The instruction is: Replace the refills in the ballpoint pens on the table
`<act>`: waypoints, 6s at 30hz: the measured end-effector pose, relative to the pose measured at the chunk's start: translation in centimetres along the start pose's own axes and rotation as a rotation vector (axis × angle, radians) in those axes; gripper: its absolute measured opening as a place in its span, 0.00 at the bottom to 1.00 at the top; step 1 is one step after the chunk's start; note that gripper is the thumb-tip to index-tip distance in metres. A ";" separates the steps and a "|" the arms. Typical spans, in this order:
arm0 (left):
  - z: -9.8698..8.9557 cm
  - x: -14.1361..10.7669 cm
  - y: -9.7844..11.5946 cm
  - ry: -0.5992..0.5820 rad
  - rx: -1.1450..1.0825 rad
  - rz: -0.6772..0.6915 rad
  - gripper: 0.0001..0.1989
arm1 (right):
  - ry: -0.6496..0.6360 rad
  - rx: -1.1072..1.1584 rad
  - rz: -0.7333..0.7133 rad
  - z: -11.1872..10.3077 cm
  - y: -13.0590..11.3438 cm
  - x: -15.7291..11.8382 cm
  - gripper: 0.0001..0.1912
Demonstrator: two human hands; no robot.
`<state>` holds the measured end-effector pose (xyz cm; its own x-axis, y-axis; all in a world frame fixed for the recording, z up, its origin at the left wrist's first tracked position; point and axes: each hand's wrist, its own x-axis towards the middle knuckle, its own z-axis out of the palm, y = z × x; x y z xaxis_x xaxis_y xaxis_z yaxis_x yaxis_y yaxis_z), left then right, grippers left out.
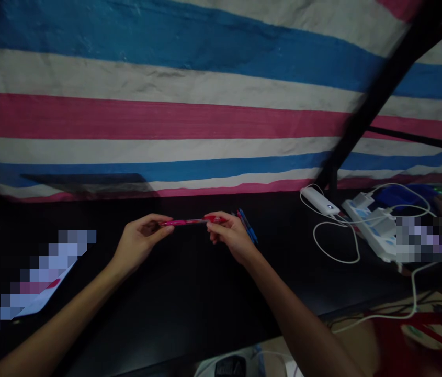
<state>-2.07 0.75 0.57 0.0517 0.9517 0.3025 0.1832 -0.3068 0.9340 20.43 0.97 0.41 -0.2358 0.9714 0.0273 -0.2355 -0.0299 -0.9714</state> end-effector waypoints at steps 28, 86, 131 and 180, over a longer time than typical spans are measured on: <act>0.7 -1.4 0.4 -0.129 1.348 0.191 0.23 | -0.130 -0.711 -0.262 1.9 0.4 -1.4 0.16; 1.4 -1.2 -0.7 0.036 1.301 0.774 0.17 | -0.358 0.194 0.507 2.0 0.7 -1.7 0.16; -0.3 -0.5 -0.4 -0.089 0.434 0.297 0.09 | 0.015 -0.172 0.021 0.7 0.6 -0.5 0.16; 0.3 0.1 -1.7 -0.042 -0.332 -0.123 0.09 | 0.069 -0.210 -0.006 0.6 0.1 -0.4 0.14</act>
<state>-2.11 1.40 -1.00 0.0907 0.9791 0.1820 -0.1384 -0.1686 0.9759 19.92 0.40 0.48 -0.1686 0.9854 0.0238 -0.0334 0.0184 -0.9993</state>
